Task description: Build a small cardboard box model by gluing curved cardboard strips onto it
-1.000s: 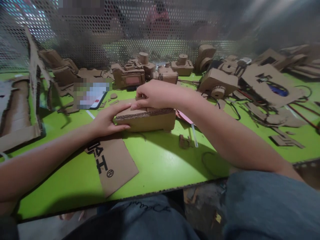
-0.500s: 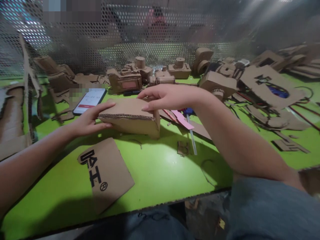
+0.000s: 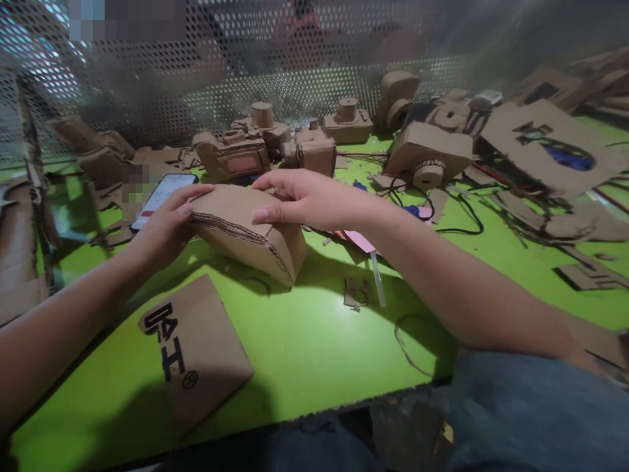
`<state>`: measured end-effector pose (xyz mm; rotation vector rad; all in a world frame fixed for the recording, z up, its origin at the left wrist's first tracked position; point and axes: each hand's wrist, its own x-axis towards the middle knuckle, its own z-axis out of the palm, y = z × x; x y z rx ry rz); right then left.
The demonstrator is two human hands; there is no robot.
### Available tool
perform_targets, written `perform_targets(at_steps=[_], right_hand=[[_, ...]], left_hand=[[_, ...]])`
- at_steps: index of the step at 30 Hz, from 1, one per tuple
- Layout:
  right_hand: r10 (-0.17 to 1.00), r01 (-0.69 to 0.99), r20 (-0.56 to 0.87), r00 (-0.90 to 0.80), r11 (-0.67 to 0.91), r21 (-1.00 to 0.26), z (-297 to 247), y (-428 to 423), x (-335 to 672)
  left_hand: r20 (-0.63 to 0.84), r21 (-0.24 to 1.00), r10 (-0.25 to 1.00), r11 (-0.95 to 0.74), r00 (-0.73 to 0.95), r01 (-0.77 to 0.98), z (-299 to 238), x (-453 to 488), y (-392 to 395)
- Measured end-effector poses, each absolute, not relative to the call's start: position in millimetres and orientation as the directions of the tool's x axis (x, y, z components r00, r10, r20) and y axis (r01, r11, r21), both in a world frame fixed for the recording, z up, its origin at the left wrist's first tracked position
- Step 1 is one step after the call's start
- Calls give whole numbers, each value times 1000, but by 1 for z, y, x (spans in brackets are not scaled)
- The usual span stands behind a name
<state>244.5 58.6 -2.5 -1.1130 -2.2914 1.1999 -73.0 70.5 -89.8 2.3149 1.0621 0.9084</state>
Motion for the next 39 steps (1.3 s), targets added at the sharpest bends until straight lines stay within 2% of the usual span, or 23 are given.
perform_targets(at_steps=[4, 7, 10, 17, 27, 35, 39], right_hand=[[766, 390, 23, -642, 353, -850, -13, 62, 243], [779, 347, 65, -623, 350, -870, -17, 62, 241], [798, 349, 53, -601, 321, -880, -17, 59, 240], [812, 374, -34, -583, 231, -898, -12, 51, 241], [829, 348, -36, -558, 194, -917, -8, 43, 235], [850, 340, -183, -494, -5, -940, -7, 46, 227], [854, 337, -167, -492, 10, -941, -11, 48, 225]], left_hand=[[213, 920, 943, -281, 255, 272, -79, -56, 62], [100, 987, 978, -121, 186, 107, -69, -48, 57], [80, 993, 982, -93, 169, 67, -65, -46, 55], [23, 995, 994, -33, 107, 94, -62, -42, 53], [-6, 997, 989, -5, 147, 72, -57, -39, 51], [-68, 997, 990, 62, 124, 50, -50, -33, 48], [-60, 998, 991, 55, 121, 43, -53, -32, 48]])
